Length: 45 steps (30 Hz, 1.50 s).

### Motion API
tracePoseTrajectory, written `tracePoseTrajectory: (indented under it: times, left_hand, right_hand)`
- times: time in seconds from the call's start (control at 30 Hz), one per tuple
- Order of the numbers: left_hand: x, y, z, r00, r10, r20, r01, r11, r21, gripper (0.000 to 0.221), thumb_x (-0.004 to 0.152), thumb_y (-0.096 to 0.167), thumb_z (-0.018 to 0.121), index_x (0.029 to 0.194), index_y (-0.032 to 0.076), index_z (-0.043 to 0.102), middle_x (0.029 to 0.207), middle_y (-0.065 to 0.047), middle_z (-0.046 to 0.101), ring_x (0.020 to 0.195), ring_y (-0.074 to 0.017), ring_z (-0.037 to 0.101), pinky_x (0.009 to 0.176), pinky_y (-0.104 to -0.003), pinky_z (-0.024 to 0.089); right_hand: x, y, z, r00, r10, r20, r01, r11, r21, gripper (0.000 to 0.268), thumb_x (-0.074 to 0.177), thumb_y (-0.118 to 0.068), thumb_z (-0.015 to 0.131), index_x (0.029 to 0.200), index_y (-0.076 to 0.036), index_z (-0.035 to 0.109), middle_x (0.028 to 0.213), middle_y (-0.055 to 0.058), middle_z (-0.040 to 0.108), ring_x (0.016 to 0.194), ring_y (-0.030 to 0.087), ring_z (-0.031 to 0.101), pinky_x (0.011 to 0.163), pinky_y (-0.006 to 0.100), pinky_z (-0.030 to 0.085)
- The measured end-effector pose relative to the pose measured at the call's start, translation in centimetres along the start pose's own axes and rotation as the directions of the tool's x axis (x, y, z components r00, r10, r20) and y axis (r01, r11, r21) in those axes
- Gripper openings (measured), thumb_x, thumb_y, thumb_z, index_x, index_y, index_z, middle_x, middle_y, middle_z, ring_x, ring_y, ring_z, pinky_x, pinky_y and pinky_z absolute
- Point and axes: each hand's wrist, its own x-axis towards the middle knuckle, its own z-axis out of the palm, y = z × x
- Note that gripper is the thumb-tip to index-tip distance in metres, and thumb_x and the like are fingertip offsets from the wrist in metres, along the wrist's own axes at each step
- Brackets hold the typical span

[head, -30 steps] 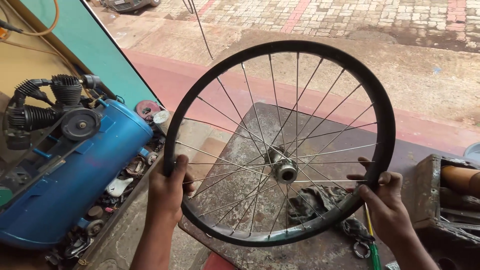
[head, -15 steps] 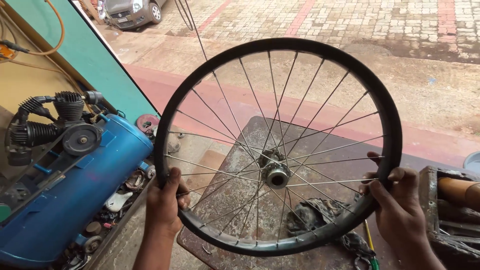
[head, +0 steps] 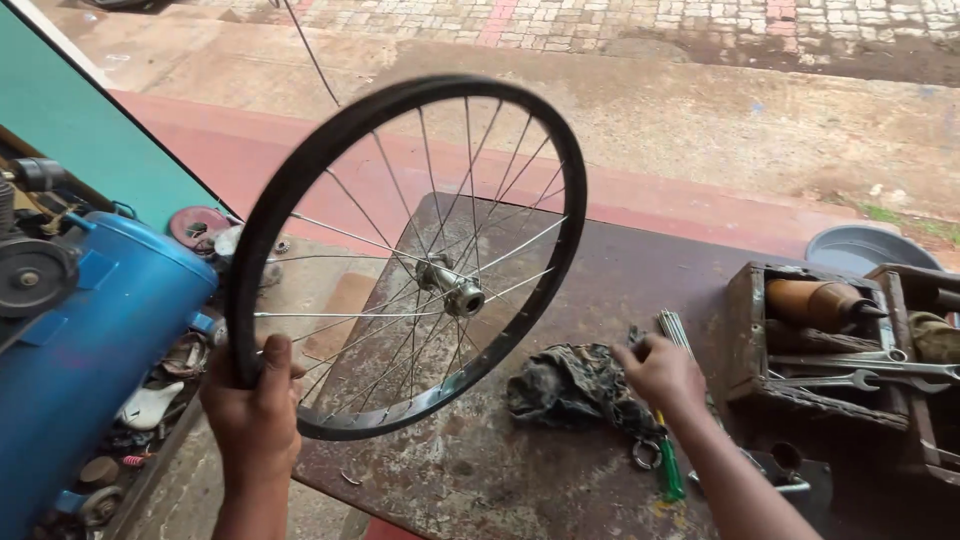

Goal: Repairing a bicycle wheel by cleaning the hub and applying grease.

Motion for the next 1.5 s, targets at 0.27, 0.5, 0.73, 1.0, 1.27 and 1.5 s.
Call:
tracePoseTrajectory:
  times: [0.27, 0.5, 0.73, 1.0, 1.27, 1.5]
  left_hand:
    - [1.9, -5.0, 0.1, 0.996, 0.047, 0.07, -0.055, 0.992, 0.118, 0.032, 0.096, 0.03, 0.078, 0.09, 0.009, 0.055, 0.069, 0.002, 0.057, 0.052, -0.0023, 0.043, 0.046, -0.02, 0.031]
    - [8.1, -1.7, -2.1, 0.923, 0.071, 0.379, -0.128, 0.983, 0.13, 0.041, 0.09, 0.034, 0.08, 0.115, 0.01, 0.057, 0.078, 0.002, 0.06, 0.066, -0.005, 0.055, 0.057, -0.023, 0.044]
    - [16.8, 5.0, 10.2, 0.851, 0.165, 0.499, -0.497, 0.561, 0.662, 0.042, 0.092, 0.046, 0.079, 0.102, 0.006, 0.069, 0.076, -0.011, 0.071, 0.069, -0.0245, 0.072, 0.061, -0.037, 0.053]
    - [25.5, -3.8, 9.7, 0.855, 0.196, 0.481, -0.516, 0.42, 0.747, 0.056, 0.103, 0.057, 0.064, 0.088, 0.003, 0.067, 0.069, -0.019, 0.067, 0.07, -0.0414, 0.068, 0.06, -0.05, 0.051]
    - [28.9, -7.9, 10.0, 0.853, 0.154, 0.499, -0.507, 0.473, 0.721, 0.059, 0.103, 0.058, 0.061, 0.086, 0.002, 0.068, 0.066, -0.018, 0.067, 0.065, -0.037, 0.07, 0.059, -0.047, 0.051]
    - [30.0, -9.1, 11.9, 0.838, 0.15, 0.524, -0.526, 0.474, 0.706, 0.06, 0.102, 0.06, 0.06, 0.083, 0.003, 0.068, 0.066, -0.018, 0.067, 0.065, -0.038, 0.07, 0.056, -0.048, 0.051]
  right_hand:
    - [1.6, 6.6, 4.7, 0.989, 0.1, -0.108, -0.12, 0.974, -0.192, 0.046, 0.09, -0.045, 0.07, 0.127, -0.017, 0.069, 0.12, 0.016, 0.074, 0.114, 0.037, 0.069, 0.096, 0.049, 0.056]
    - [3.6, 10.9, 4.9, 0.949, -0.093, -0.302, 0.092, 0.996, -0.019, 0.034, 0.101, -0.027, 0.064, 0.128, -0.008, 0.068, 0.117, 0.021, 0.074, 0.107, 0.038, 0.071, 0.092, 0.052, 0.056]
    - [-4.2, -3.5, -1.3, 0.961, -0.272, -0.058, 0.269, 0.858, 0.438, 0.032, 0.102, -0.018, 0.061, 0.131, -0.011, 0.073, 0.09, 0.016, 0.078, 0.073, 0.029, 0.07, 0.062, 0.043, 0.055]
    - [-4.4, -15.1, -0.5, 0.824, -0.567, -0.023, 0.558, 0.802, 0.215, 0.024, 0.088, -0.024, 0.072, 0.109, -0.015, 0.079, 0.085, 0.012, 0.08, 0.076, 0.027, 0.077, 0.07, 0.04, 0.059]
    - [-1.9, -18.7, 2.4, 0.785, -0.62, 0.01, 0.606, 0.77, 0.202, 0.023, 0.093, -0.024, 0.067, 0.111, -0.017, 0.079, 0.084, 0.01, 0.079, 0.065, 0.023, 0.076, 0.063, 0.037, 0.06]
    - [-0.4, -22.4, 3.3, 0.687, -0.727, -0.011, 0.716, 0.679, -0.165, 0.026, 0.104, -0.02, 0.054, 0.107, -0.017, 0.079, 0.078, 0.002, 0.074, 0.047, 0.018, 0.055, 0.042, 0.038, 0.048]
